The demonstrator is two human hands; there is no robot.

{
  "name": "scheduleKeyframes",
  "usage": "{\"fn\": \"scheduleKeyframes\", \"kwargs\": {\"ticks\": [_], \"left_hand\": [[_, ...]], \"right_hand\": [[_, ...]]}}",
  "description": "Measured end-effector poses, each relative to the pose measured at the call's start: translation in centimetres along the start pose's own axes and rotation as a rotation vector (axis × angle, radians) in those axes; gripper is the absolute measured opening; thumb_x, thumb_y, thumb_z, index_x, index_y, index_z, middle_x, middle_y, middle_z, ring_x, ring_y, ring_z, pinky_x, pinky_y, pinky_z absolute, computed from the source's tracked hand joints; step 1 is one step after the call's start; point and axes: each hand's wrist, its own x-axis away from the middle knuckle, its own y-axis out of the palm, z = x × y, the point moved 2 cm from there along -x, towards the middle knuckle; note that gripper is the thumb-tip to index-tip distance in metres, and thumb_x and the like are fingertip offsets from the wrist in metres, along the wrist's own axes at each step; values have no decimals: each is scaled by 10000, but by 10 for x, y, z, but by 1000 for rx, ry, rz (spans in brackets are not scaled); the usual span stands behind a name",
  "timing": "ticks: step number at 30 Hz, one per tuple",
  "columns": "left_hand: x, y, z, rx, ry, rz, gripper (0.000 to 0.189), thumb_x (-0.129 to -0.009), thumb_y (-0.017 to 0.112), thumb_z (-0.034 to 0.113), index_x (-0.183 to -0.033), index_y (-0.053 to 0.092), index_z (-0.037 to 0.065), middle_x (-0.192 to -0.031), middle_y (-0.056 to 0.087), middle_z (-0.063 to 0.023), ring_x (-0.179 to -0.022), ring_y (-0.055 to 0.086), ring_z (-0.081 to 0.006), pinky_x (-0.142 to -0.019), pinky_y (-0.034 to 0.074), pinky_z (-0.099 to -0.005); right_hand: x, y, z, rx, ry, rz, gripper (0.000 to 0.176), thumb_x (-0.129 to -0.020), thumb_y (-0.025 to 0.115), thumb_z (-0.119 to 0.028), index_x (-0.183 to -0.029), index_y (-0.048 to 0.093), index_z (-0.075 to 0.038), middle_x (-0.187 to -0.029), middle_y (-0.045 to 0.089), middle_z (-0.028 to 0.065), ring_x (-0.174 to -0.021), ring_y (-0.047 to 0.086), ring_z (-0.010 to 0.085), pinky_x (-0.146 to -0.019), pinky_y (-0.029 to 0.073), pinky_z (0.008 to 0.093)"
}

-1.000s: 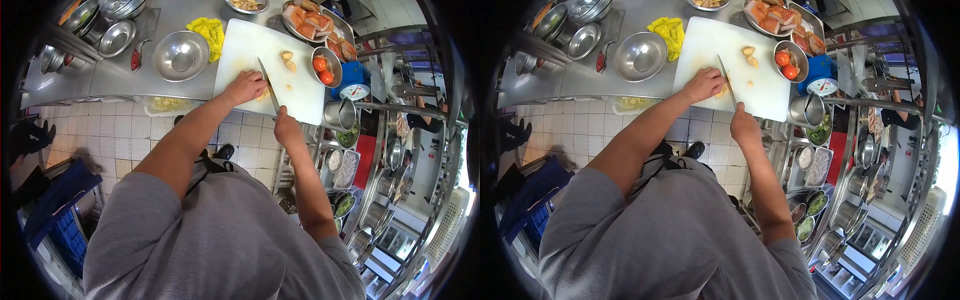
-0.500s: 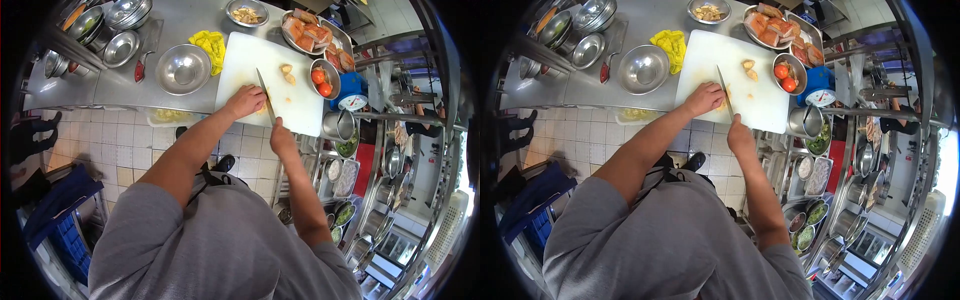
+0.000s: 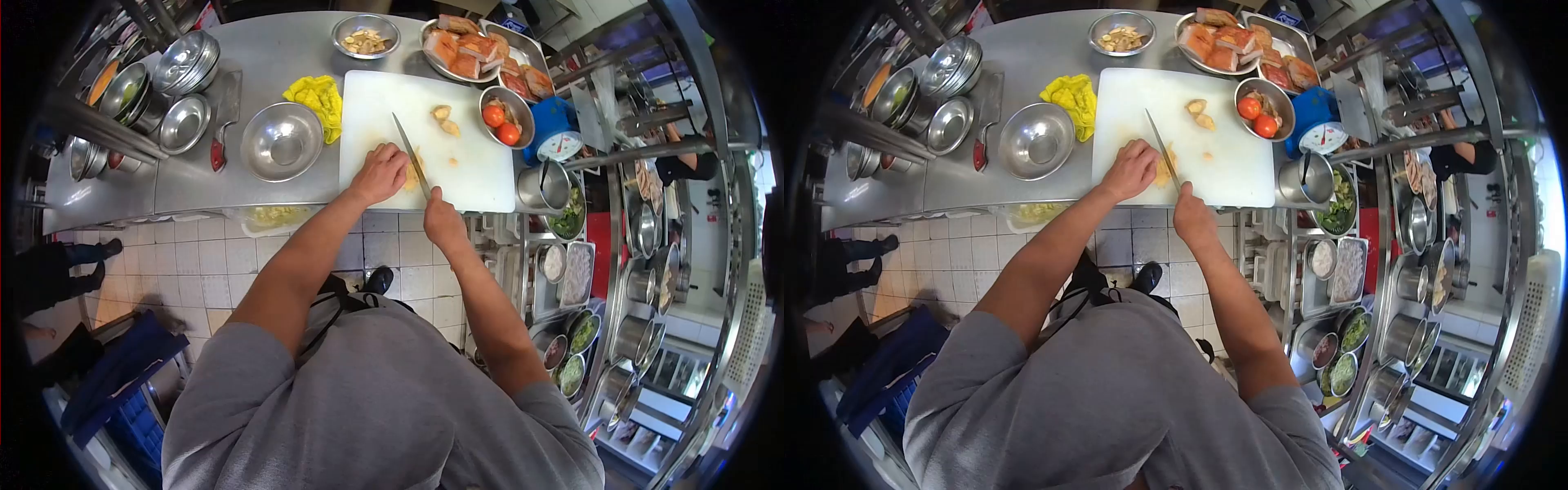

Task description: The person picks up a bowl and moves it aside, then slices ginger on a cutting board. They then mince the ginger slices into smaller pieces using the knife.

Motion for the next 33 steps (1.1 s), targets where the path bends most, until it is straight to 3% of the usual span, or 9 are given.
{"fn": "scheduleKeyframes", "kwargs": {"ticks": [4,8,14,17,20,25,29,33], "left_hand": [[0,7,-2,-127,47,-130,115,-848,638,144,-955,601,119,-933,547,-59,-917,567,-268,-788,421,-448],[0,8,-1,-150,50,-103,104,-836,648,156,-931,615,130,-909,551,-32,-893,573,-242,-764,415,-433],[1,7,-2,-125,21,-124,121,-824,649,170,-945,645,166,-924,576,-12,-945,585,-216,-791,419,-420],[1,7,-2,-111,50,-86,123,-810,657,135,-928,630,157,-907,565,-11,-897,582,-225,-768,421,-411],[1,7,-1,-140,38,-92,133,-803,660,127,-929,631,158,-905,569,-6,-893,584,-222,-769,425,-407],[1,10,-2,-113,63,-70,144,-799,662,130,-938,635,160,-906,571,-7,-891,582,-219,-764,423,-403],[2,5,-1,-113,43,-80,147,-796,667,133,-938,640,163,-898,569,-1,-887,580,-216,-767,422,-400],[-4,3,-1,-98,41,-74,143,-790,671,134,-926,641,163,-891,566,1,-887,579,-214,-772,422,-394]], "right_hand": [[6,-13,-16,37,-20,-51,216,-946,403,-88,-1152,379,-28,-972,671,341,-949,660,508,-863,512,571],[46,-65,-40,154,15,-172,236,-938,421,-80,-1166,392,-27,-1009,670,334,-991,660,487,-871,520,547],[6,-14,-7,103,8,-78,239,-937,412,-65,-1173,428,-27,-999,668,341,-983,664,490,-886,513,553],[36,-55,-20,171,-8,-142,220,-947,398,-73,-1158,431,-24,-983,669,340,-965,666,492,-883,507,564],[10,-14,-8,130,9,-122,222,-947,389,-81,-1157,425,-20,-978,666,342,-958,659,504,-880,494,585],[16,-45,-16,103,-14,-116,234,-943,383,-80,-1168,413,-25,-981,657,355,-966,643,524,-890,485,594],[0,-6,-3,72,-22,-40,220,-952,386,-89,-1159,414,-20,-964,656,353,-958,637,534,-882,490,594],[7,-44,-18,112,-43,-115,222,-949,363,-81,-1155,404,-10,-974,650,370,-959,641,536,-878,483,606]]}}
